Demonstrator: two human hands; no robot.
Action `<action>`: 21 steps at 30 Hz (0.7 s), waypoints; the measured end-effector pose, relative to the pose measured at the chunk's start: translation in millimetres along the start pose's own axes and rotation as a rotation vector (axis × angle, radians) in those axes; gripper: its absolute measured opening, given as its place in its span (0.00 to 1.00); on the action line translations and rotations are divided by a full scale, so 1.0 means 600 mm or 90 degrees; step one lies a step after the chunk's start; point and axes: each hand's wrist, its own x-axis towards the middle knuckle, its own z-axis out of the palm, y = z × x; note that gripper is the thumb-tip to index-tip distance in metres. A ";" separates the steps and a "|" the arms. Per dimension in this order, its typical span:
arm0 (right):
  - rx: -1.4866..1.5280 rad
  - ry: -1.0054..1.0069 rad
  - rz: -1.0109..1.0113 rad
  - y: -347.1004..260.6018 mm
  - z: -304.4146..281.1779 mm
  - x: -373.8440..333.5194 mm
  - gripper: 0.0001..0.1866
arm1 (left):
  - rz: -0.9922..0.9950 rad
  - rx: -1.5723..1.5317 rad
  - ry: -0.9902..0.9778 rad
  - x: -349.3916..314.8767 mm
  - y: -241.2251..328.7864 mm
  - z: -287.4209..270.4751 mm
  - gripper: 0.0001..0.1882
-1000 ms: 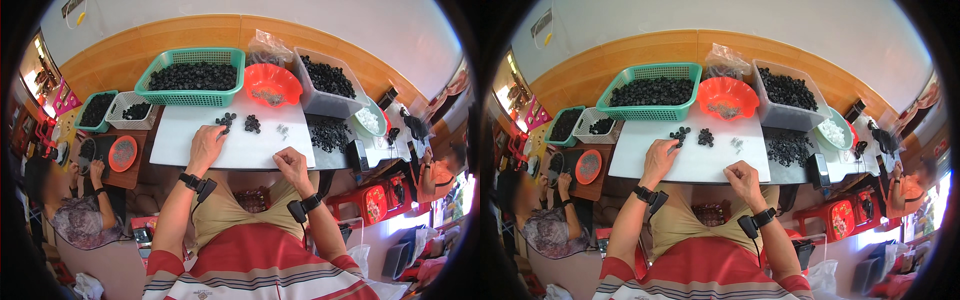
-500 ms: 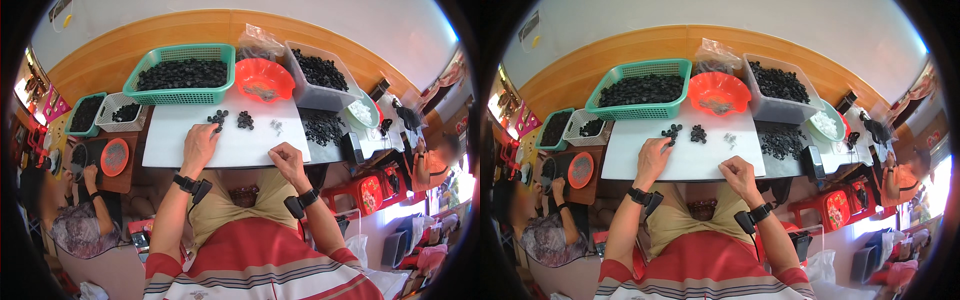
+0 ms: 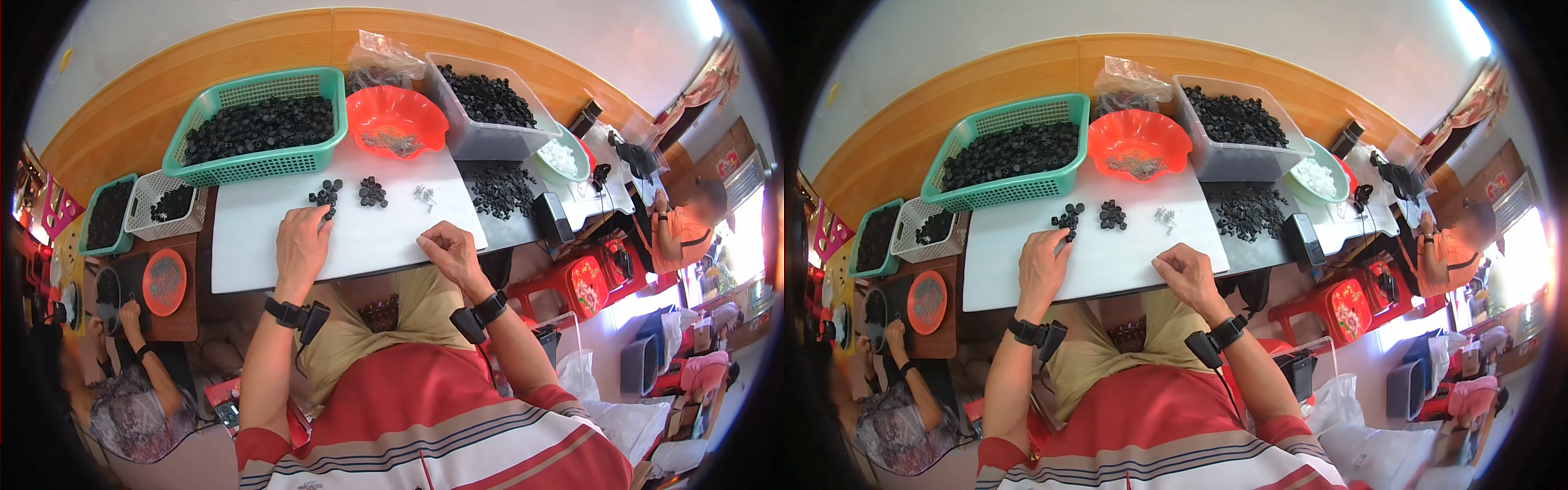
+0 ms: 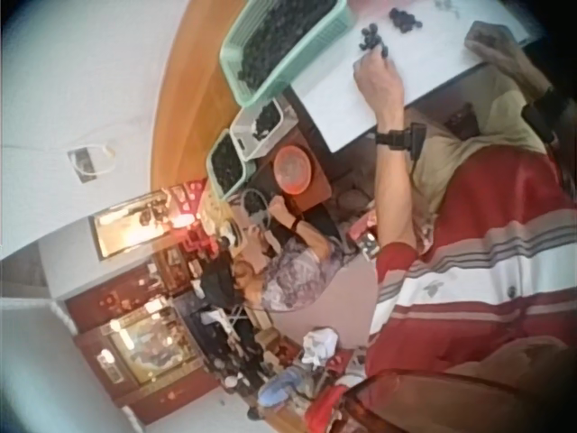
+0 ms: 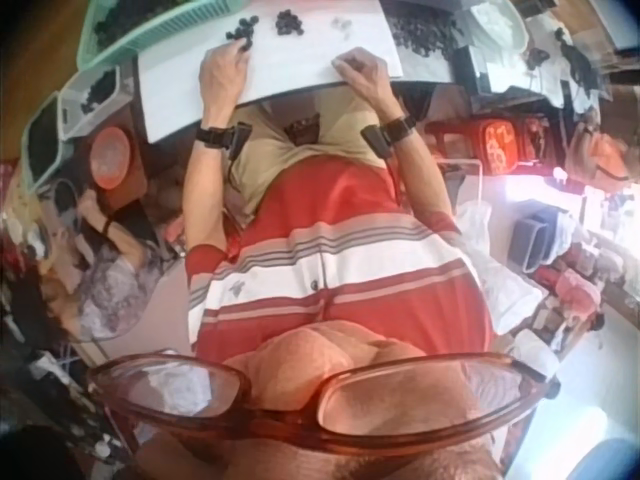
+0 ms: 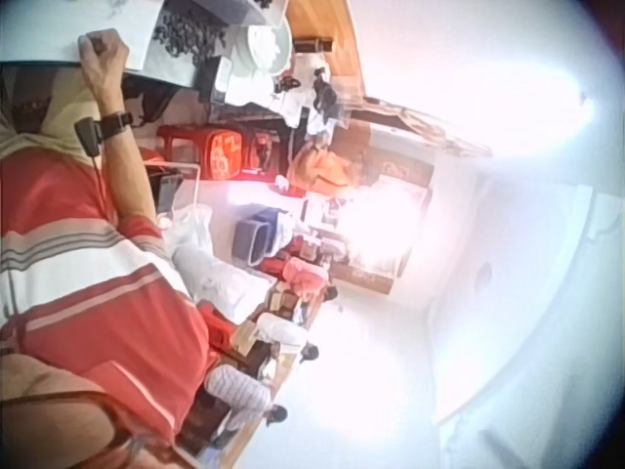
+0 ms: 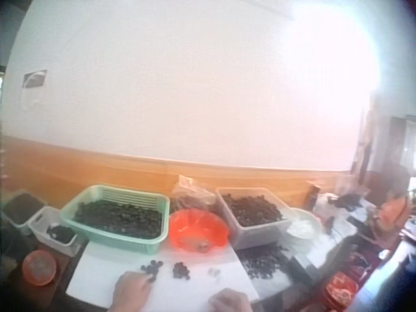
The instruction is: Assembling small black plastic fasteners by pressing components together.
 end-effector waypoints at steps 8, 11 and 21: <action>0.015 0.020 0.019 -0.005 0.003 -0.002 0.09 | 0.001 -0.004 -0.007 -0.003 0.000 0.000 0.14; 0.002 0.016 0.036 -0.012 0.001 0.000 0.10 | 0.010 -0.008 -0.003 -0.003 -0.003 0.000 0.14; -0.276 0.097 0.009 -0.042 -0.037 0.053 0.10 | 0.001 -0.028 -0.007 -0.002 0.001 -0.005 0.14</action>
